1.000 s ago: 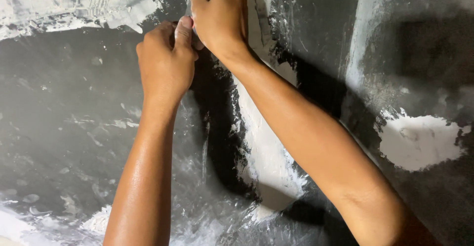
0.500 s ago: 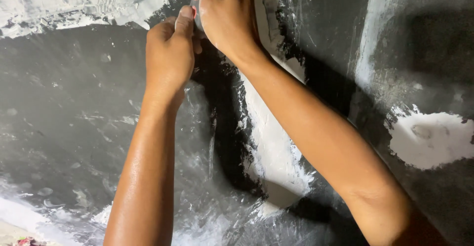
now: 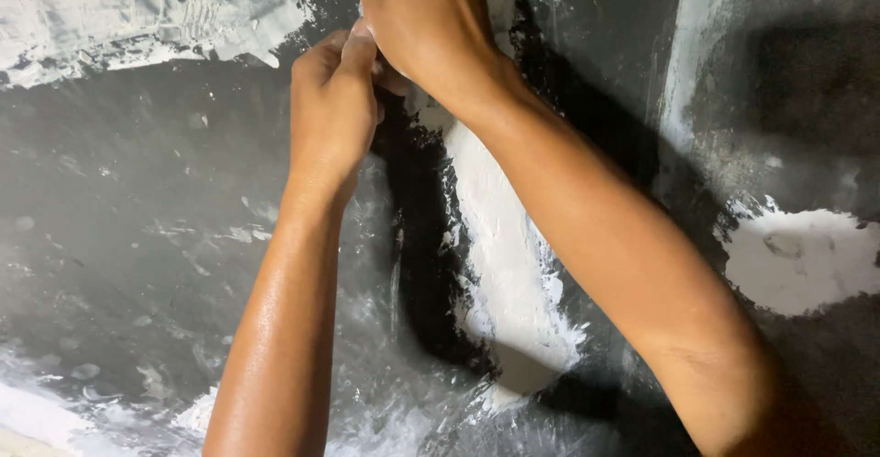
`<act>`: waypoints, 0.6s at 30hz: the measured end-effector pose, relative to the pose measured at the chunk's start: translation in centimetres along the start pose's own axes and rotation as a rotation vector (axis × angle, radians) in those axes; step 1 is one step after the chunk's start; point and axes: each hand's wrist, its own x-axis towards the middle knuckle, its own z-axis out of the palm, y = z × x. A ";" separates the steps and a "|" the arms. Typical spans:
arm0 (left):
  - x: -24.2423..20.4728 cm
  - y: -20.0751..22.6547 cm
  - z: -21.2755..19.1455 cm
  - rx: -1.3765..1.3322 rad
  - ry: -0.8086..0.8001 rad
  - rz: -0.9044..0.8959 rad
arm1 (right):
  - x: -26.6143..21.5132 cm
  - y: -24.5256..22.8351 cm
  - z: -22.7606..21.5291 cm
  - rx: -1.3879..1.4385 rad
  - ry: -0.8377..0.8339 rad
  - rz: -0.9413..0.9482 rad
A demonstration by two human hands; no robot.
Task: The person applies white filler to a dark grey wall and ceiling area using a putty knife. They scoop more material from a bucket sitting on a cabinet and continue spreading and smoothing the substance over the surfaces.
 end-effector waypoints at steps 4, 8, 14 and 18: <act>-0.1 -0.7 -0.2 -0.026 -0.080 0.034 | 0.4 -0.3 0.5 -0.128 0.019 -0.038; 0.0 -1.7 -0.1 -0.065 -0.103 0.031 | 0.1 -0.4 0.7 -0.166 0.078 -0.088; -0.4 -2.8 -0.2 -0.012 -0.128 0.141 | -0.2 -0.1 0.6 -0.217 0.077 -0.145; -0.9 -2.7 -0.3 -0.031 -0.147 0.128 | -0.7 -0.3 0.4 -0.154 0.078 -0.156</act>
